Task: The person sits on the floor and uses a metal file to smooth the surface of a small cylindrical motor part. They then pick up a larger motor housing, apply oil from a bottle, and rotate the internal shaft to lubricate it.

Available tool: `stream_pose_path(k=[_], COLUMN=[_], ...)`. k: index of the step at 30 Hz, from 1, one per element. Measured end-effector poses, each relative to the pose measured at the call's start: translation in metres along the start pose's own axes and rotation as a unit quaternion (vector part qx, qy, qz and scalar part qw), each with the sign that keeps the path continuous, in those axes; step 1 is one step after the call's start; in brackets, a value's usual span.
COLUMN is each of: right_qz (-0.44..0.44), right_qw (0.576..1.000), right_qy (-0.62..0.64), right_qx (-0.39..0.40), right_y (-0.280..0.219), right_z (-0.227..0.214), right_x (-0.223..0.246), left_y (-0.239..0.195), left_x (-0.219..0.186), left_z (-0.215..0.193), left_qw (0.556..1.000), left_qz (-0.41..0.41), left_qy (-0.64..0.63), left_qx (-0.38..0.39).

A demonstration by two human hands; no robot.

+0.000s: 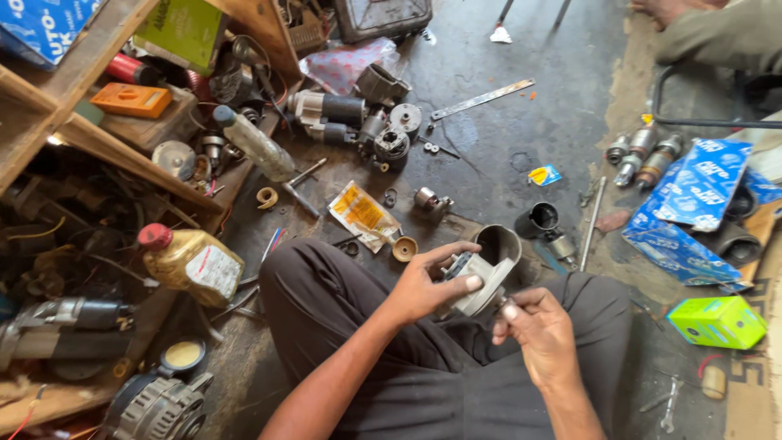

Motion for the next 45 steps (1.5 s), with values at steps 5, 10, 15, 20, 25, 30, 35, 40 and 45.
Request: stream_pose_path(k=[5,10,15,20,25,30,35,40,45], right_qz=[-0.288,-0.009,-0.002,-0.052,-0.101,-0.069,-0.084,-0.074,-0.067], right_qw=[0.877,1.000,0.995,0.999,0.995,0.997,0.996,0.996,0.996], right_qy=[-0.382,-0.020,0.098,0.002,-0.004,-0.040,-0.023,-0.032,-0.040], right_qx=[-0.048,-0.005,0.031,-0.013,0.017,-0.023,-0.014,-0.033,-0.041], right_y=[-0.025,-0.013,-0.012,-0.025,-0.020,-0.020,-0.017,-0.016,-0.020], right_z=[0.020,0.009,0.008,-0.010,-0.003,-0.011,-0.014,-0.019,-0.025], right_x=[0.045,-0.002,-0.028,-0.029,-0.021,-0.021,-0.027,-0.035,-0.036], left_y=[-0.006,-0.014,-0.019,-0.017,-0.017,-0.018,-0.020,-0.018,-0.019], left_x=[-0.015,-0.040,-0.040,-0.039,-0.040,-0.031,-0.031,-0.035,-0.026], left_z=[-0.001,0.013,0.018,0.014,0.015,0.004,0.014,0.010,0.014], left_qw=[0.999,0.991,0.996,0.999,0.997,0.996,0.997,0.995,0.997], left_qz=[-0.029,0.079,0.035,0.006,0.041,-0.005,0.040,0.025,0.037], left_qy=[-0.016,0.095,0.059,-0.017,-0.013,-0.084,-0.036,-0.068,-0.048], left_qx=[0.016,0.041,0.055,0.051,0.070,0.038,0.054,0.061,0.057])
Point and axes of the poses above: each hand's wrist, its own y-axis towards the middle knuckle, its own z-axis out of the palm, x = y × z, the point moved 7 cm from there along y, towards the middle knuckle, and after that the axes turned 14 degrees about -y, right-handed, at the moved point
